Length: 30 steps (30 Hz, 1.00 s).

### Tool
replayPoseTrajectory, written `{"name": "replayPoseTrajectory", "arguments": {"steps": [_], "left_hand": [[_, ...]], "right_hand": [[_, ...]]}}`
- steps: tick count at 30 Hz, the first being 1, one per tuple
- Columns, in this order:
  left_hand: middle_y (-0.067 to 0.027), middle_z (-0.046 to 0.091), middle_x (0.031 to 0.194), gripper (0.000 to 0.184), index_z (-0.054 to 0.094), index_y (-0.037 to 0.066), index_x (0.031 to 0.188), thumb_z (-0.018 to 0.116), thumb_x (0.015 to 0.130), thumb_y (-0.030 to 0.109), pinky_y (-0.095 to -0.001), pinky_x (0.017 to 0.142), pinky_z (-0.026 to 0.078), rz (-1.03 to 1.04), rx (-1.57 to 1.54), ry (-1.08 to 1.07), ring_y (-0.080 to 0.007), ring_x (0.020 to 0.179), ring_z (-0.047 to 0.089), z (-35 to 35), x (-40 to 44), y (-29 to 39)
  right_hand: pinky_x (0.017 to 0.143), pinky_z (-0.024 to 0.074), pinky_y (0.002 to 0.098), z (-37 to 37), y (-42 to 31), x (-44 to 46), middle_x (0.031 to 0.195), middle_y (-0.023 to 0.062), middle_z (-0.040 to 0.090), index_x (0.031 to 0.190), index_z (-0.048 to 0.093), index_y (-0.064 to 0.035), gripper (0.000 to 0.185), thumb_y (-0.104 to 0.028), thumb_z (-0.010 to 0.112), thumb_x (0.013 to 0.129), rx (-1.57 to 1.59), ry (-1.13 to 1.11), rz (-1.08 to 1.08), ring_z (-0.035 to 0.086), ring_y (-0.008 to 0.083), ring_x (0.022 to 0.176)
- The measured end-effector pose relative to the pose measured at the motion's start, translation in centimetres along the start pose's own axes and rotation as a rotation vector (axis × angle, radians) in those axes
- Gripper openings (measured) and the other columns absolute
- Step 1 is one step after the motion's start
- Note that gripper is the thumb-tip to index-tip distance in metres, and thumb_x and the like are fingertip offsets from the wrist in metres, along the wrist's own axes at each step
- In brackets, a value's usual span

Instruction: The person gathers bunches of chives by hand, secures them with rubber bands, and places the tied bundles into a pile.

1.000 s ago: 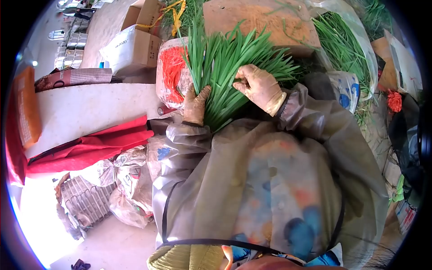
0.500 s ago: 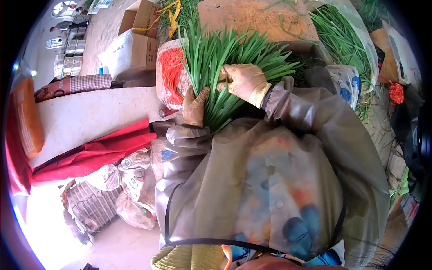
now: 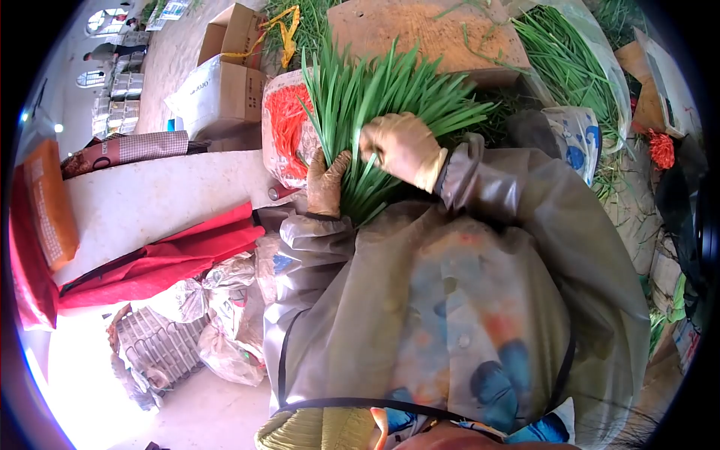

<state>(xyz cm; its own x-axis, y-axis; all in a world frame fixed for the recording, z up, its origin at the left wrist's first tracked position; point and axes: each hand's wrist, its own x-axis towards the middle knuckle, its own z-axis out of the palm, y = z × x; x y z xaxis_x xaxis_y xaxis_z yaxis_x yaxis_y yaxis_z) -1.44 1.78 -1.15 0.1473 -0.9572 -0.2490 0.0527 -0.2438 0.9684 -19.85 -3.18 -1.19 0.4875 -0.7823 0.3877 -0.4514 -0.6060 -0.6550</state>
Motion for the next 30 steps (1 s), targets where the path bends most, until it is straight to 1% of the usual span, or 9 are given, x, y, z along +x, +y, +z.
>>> {"name": "replayPoseTrajectory", "arguments": {"steps": [3,7,16,19,20,21,22,24,30], "left_hand": [[-0.0085,0.061,0.106,0.037,0.051,-0.001,0.119,0.062,0.084,0.006,-0.0271,0.079,0.047,0.003,0.049,-0.013,-0.0160,0.089,0.057,-0.1,0.0,0.2],[-0.0093,0.061,0.106,0.036,0.051,-0.002,0.118,0.061,0.085,0.006,-0.0272,0.080,0.047,-0.038,-0.042,-0.043,-0.0168,0.090,0.058,-0.3,0.2,-0.1],[-0.0082,0.061,0.106,0.039,0.051,-0.001,0.118,0.065,0.083,0.007,-0.0283,0.081,0.047,-0.101,-0.194,-0.078,-0.0163,0.092,0.058,-0.7,0.5,-1.1],[-0.0078,0.061,0.106,0.038,0.052,-0.001,0.118,0.065,0.083,0.008,-0.0275,0.082,0.046,-0.008,0.002,-0.014,-0.0153,0.091,0.057,0.6,-0.4,0.6],[-0.0078,0.061,0.106,0.038,0.052,-0.001,0.117,0.065,0.083,0.008,-0.0275,0.082,0.046,-0.014,0.011,0.006,-0.0153,0.091,0.057,0.8,-0.4,0.7],[-0.0078,0.061,0.106,0.038,0.052,-0.001,0.117,0.065,0.083,0.008,-0.0275,0.082,0.046,-0.015,0.004,0.009,-0.0153,0.091,0.057,0.8,-0.3,0.7],[-0.0079,0.061,0.106,0.038,0.052,-0.001,0.118,0.065,0.083,0.009,-0.0276,0.082,0.046,-0.019,0.019,-0.003,-0.0155,0.091,0.057,0.7,-0.2,0.8],[-0.0079,0.061,0.106,0.039,0.052,-0.002,0.118,0.066,0.083,0.009,-0.0277,0.082,0.046,-0.025,0.038,-0.027,-0.0158,0.091,0.057,0.8,-0.2,0.8],[-0.0086,0.062,0.104,0.039,0.052,-0.002,0.117,0.066,0.083,0.011,-0.0280,0.080,0.047,-0.006,0.012,0.012,-0.0171,0.088,0.058,0.7,0.2,0.4]], "right_hand": [[0.069,0.0438,0.0329,-0.1,-0.9,-0.9,0.082,-0.0001,0.053,0.081,0.054,-0.0151,0.013,-0.022,0.059,0.072,-0.248,0.088,-0.497,0.055,0.0186,0.084],[0.066,0.0450,0.0348,0.8,-0.9,-0.9,0.078,0.0010,0.055,0.081,0.053,-0.0133,0.012,-0.020,0.059,0.073,-0.246,0.040,-0.492,0.057,0.0194,0.076],[0.063,0.0488,0.0278,-2.6,-2.0,0.3,0.071,0.0062,0.062,0.083,0.056,0.0000,0.010,-0.006,0.062,0.080,1.335,-0.847,0.176,0.059,0.0139,0.066],[0.054,0.0476,0.0262,-8.0,-0.3,0.3,0.074,0.0061,0.064,0.086,0.064,-0.0006,0.013,-0.013,0.060,0.084,0.814,-1.203,0.222,0.059,0.0107,0.063],[0.051,0.0472,0.0259,-9.9,-0.2,0.2,0.075,0.0052,0.065,0.088,0.065,-0.0018,0.017,-0.018,0.059,0.087,0.643,-1.146,0.379,0.059,0.0098,0.062],[0.051,0.0473,0.0259,-10.0,0.4,0.3,0.076,0.0039,0.065,0.087,0.065,-0.0027,0.020,-0.021,0.059,0.088,1.227,-0.899,0.498,0.059,0.0096,0.064],[0.052,0.0478,0.0262,-11.1,1.0,-0.2,0.078,0.0051,0.066,0.087,0.064,-0.0052,0.019,-0.024,0.060,0.086,0.676,-0.644,0.514,0.060,0.0140,0.064],[0.063,0.0496,0.0307,-10.5,1.4,0.6,0.083,0.0042,0.064,0.091,0.063,-0.0095,0.017,-0.024,0.061,0.084,0.098,-0.043,0.092,0.061,0.0198,0.073],[0.081,0.0430,0.0350,-4.1,2.4,-2.3,0.086,0.0009,0.059,0.096,0.062,-0.0147,0.019,-0.020,0.057,0.079,-0.367,-0.194,-0.313,0.057,0.0209,0.085]]}}
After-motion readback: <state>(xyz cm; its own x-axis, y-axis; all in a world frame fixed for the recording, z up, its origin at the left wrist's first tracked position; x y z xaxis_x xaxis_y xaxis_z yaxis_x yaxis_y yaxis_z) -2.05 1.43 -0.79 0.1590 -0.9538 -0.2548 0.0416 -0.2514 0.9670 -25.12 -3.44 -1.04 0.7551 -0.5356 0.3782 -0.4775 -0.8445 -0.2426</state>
